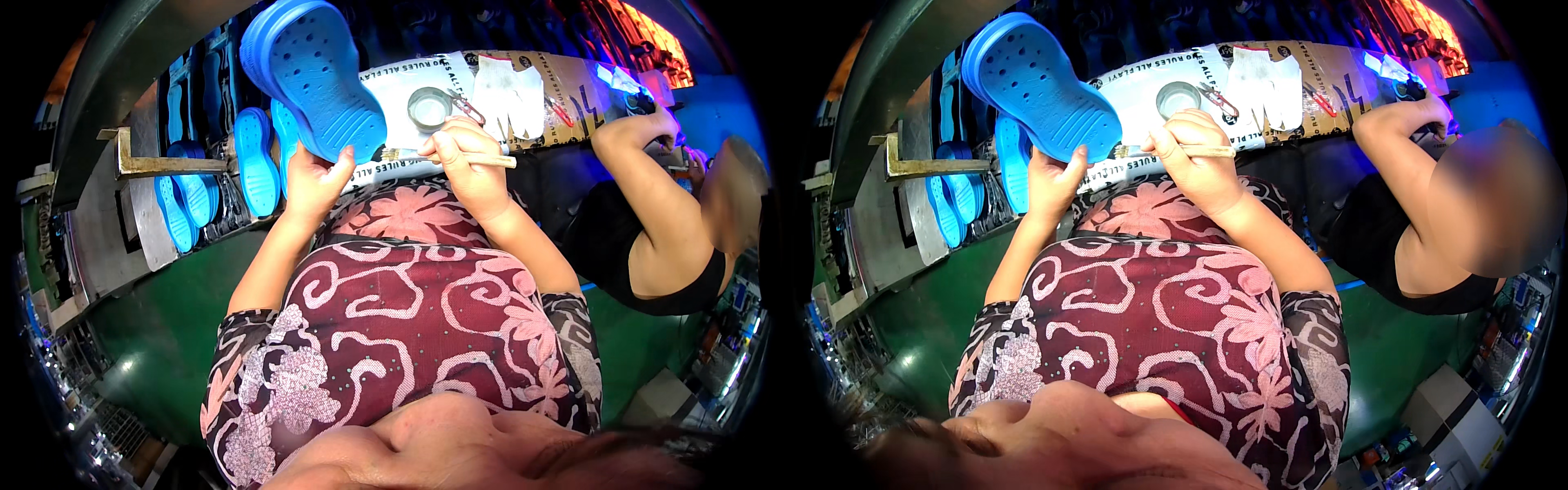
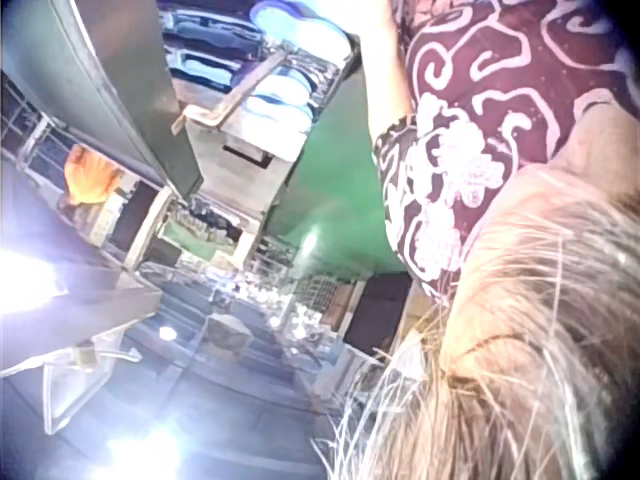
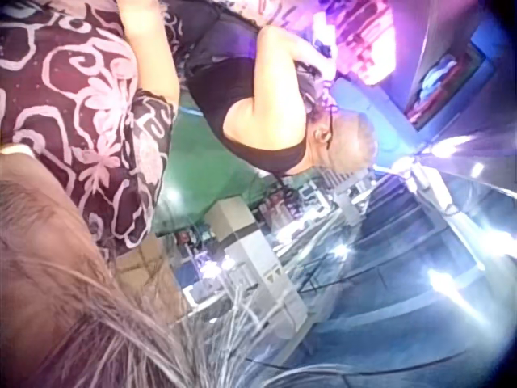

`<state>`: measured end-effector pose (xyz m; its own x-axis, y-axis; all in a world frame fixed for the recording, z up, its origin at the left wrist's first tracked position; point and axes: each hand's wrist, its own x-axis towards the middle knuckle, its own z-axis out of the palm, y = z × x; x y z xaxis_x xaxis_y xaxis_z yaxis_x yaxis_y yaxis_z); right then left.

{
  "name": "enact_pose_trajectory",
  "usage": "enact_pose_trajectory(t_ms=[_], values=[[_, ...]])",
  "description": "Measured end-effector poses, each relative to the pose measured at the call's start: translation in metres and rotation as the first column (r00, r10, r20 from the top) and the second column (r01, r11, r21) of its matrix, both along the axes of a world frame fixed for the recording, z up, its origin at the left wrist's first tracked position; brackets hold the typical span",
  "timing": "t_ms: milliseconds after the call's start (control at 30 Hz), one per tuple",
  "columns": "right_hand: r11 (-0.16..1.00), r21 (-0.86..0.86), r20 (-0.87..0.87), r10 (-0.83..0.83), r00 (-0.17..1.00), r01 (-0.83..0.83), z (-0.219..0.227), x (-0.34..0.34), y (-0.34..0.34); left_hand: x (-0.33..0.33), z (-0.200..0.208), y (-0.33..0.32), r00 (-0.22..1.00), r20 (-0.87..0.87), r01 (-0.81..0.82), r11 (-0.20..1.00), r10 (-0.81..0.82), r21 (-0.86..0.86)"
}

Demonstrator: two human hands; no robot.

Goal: The person repeatedly applies liquid adhesive onto shoe soles using a brush and places the soles onto a conveyor belt.

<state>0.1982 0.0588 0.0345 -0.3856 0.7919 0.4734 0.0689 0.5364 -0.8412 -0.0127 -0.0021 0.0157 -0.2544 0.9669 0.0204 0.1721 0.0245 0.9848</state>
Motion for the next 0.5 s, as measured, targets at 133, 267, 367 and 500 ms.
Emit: enact_pose_trajectory(t_ms=[133, 267, 367, 500], values=[[0.999, 0.051, 0.029, -0.014, 0.999, 0.012, -0.0013, -0.0014, -0.0024, 0.0093, 0.004, -0.0014, 0.998, 0.052, 0.018, 0.998, -0.021, 0.065], [0.994, 0.106, 0.037, 0.002, 0.999, -0.006, -0.007, -0.0045, -0.0001, 0.0109, 0.0085, -0.0035, 1.0, 0.025, 0.013, 0.999, -0.015, 0.049], [0.991, 0.132, 0.071, -0.008, 0.997, -0.002, -0.0077, -0.0065, 0.0003, 0.01, 0.0081, -0.003, 0.999, -0.045, 0.027, 0.994, -0.022, 0.109], [0.994, 0.09, 0.011, -0.062, 0.998, 0.061, -0.0091, -0.0072, 0.0013, 0.009, 0.0069, -0.0025, 0.997, -0.075, 0.018, 0.985, -0.005, 0.174]])
